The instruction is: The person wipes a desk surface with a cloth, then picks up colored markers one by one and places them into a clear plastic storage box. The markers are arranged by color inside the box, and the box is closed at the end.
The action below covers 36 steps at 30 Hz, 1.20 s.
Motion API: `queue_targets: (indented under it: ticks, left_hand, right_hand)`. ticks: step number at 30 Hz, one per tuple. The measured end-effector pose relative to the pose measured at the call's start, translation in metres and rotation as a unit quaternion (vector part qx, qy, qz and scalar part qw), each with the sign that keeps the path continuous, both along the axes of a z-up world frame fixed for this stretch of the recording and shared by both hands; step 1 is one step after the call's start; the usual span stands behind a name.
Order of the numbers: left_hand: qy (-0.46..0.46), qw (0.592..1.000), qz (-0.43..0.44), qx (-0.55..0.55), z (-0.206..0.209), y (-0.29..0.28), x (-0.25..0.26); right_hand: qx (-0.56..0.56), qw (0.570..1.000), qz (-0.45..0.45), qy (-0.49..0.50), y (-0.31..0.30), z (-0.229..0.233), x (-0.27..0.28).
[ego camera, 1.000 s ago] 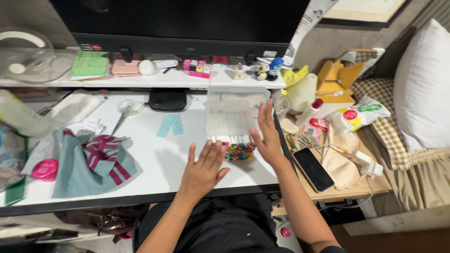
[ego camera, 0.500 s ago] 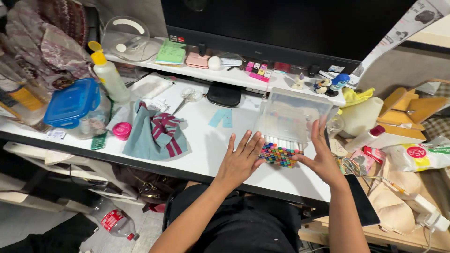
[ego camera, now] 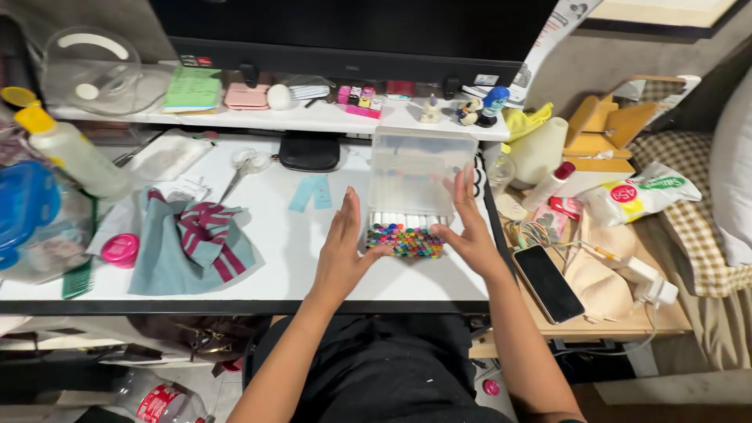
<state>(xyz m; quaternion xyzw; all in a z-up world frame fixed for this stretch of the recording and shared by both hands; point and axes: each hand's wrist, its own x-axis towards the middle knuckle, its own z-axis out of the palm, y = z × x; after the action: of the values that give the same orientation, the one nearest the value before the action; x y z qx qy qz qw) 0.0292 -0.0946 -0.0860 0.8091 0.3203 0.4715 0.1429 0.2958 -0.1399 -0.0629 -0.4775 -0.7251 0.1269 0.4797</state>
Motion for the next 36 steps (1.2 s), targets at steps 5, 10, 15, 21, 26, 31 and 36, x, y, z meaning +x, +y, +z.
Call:
queue_targets:
  ticks: [5, 10, 15, 21, 26, 31, 36]
  left_hand:
    - [-0.02, 0.989, -0.01, -0.147, 0.004, 0.011, 0.008]
    - [-0.025, 0.993, -0.043, -0.11, 0.012, 0.008, 0.004]
    - [-0.003, 0.992, -0.005, -0.123, 0.022, 0.008, 0.008]
    - [0.015, 0.991, -0.001, -0.134, 0.02, 0.007, 0.006]
    - [-0.037, 0.975, -0.023, -0.216, 0.023, 0.007, 0.003]
    - [-0.189, 0.954, -0.143, -0.184, 0.023, 0.013, -0.007]
    - [-0.146, 0.947, -0.155, -0.242, 0.015, 0.016, -0.016]
  right_hand:
    - [-0.028, 0.999, -0.021, 0.038, -0.003, 0.004, -0.01]
    - [-0.057, 0.998, 0.027, -0.006, -0.005, 0.015, 0.004]
    - [-0.078, 0.996, 0.025, -0.03, -0.008, 0.021, 0.008]
    - [-0.093, 0.995, 0.015, -0.021, -0.009, 0.023, 0.003]
    - [-0.049, 0.998, 0.038, 0.007, -0.014, 0.002, 0.018]
    - [-0.012, 0.914, 0.232, 0.334, -0.019, -0.017, 0.038]
    - [-0.016, 0.918, 0.201, 0.343, -0.021, -0.016, 0.037]
